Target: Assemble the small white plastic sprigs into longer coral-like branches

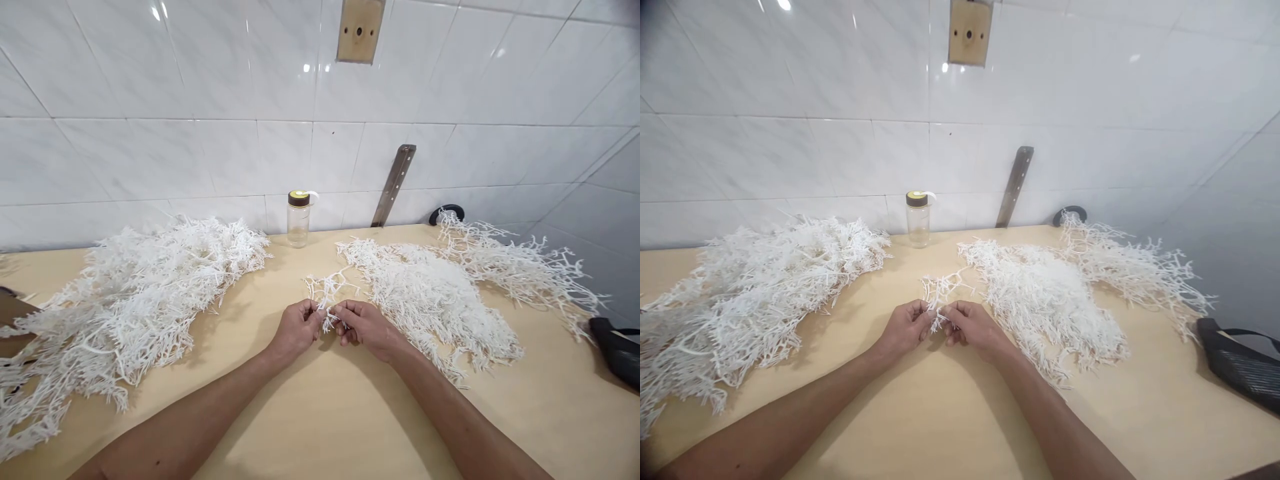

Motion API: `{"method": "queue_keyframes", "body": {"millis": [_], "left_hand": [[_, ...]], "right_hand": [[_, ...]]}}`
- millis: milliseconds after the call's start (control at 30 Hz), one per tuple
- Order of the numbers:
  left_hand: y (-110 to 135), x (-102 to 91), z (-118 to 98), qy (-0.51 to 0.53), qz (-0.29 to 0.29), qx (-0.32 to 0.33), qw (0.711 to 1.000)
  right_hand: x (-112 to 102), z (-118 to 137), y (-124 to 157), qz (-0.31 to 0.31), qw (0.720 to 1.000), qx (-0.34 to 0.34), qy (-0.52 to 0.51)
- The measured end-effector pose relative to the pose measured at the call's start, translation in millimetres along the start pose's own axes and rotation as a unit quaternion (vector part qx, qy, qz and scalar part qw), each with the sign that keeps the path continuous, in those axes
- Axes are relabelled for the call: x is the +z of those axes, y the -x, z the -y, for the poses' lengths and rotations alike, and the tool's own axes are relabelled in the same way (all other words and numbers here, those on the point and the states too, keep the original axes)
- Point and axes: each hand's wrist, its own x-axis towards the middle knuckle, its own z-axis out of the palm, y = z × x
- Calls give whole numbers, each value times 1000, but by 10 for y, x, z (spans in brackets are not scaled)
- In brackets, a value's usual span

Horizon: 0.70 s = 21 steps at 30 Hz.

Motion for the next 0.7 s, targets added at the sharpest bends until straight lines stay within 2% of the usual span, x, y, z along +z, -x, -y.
{"method": "queue_keyframes", "body": {"millis": [167,467,633,700], "left_hand": [[11,17,4,-10,-7,14,1000],[13,11,-48,-10,-1,3,1000],[8,4,-79,-8,19,-12,1000],[3,4,-74,-28,11,-5,1000]], "right_hand": [[27,-15,5,10,1000,1,13],[44,-39,10,-49,994,-20,92],[60,-11,40,-62,986,-50,143],[81,18,69,-59,982,-56,173]]}}
